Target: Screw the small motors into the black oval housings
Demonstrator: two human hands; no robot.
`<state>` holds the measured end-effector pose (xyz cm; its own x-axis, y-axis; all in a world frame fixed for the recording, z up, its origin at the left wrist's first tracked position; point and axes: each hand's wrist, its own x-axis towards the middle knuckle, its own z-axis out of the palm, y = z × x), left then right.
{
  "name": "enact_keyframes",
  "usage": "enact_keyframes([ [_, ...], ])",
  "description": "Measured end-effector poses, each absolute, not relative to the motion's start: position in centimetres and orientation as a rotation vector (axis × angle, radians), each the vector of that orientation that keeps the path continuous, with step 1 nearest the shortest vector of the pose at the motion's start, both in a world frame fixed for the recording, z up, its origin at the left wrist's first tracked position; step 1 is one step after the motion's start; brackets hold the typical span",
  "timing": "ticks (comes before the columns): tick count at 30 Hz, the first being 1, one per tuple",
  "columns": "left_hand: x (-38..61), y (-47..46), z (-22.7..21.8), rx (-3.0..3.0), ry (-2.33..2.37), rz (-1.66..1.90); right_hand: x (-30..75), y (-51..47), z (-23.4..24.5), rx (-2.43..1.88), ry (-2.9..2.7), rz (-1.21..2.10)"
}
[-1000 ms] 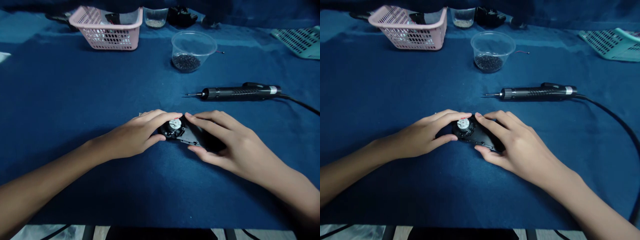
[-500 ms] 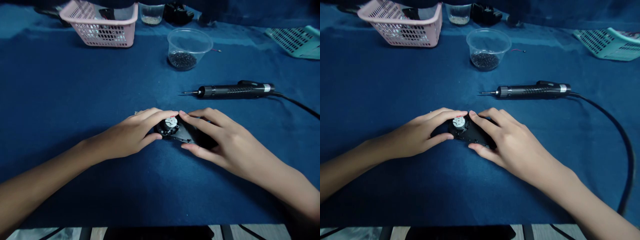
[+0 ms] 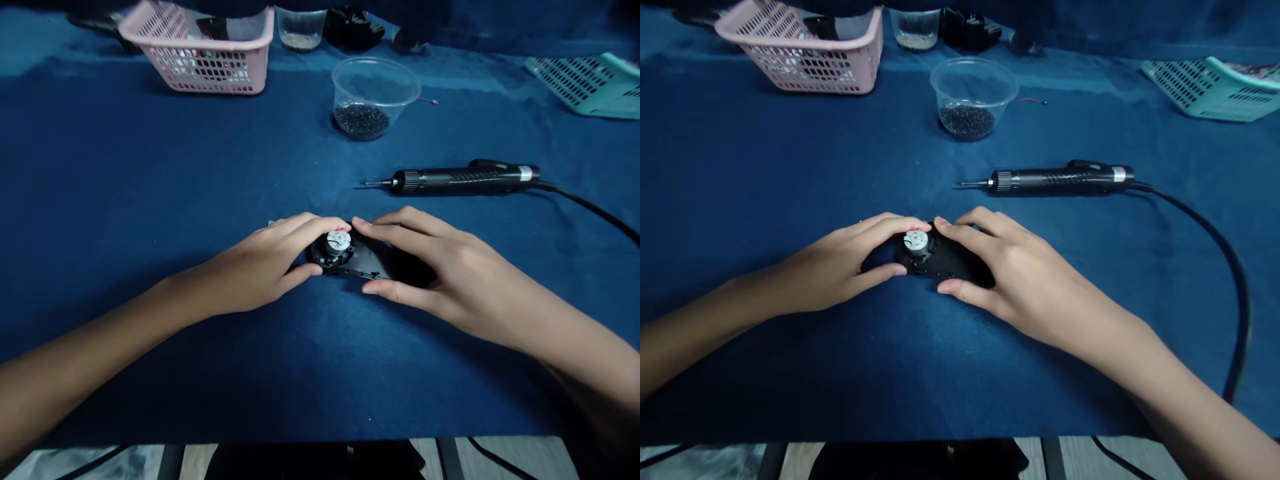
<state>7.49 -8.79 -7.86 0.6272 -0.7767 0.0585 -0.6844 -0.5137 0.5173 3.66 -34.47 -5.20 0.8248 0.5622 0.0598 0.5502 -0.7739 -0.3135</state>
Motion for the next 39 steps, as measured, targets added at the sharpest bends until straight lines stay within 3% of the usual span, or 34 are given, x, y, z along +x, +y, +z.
enact_keyframes([
  [8, 7.3, -9.0, -7.2, 2.338, -1.054, -0.348, 3.5, -34.5, -5.1, -2.715, -0.855, 0.038],
  [27, 7.8, -10.3, -7.6, 2.26, -1.102, -0.126, 3.8, -34.3, -5.3, -2.568, -0.729, 0.066],
  [39, 7.5, -9.7, -6.9, 2.266, -0.991, -0.315, 3.7, -33.4, -4.2, -2.684, -0.638, 0.134],
])
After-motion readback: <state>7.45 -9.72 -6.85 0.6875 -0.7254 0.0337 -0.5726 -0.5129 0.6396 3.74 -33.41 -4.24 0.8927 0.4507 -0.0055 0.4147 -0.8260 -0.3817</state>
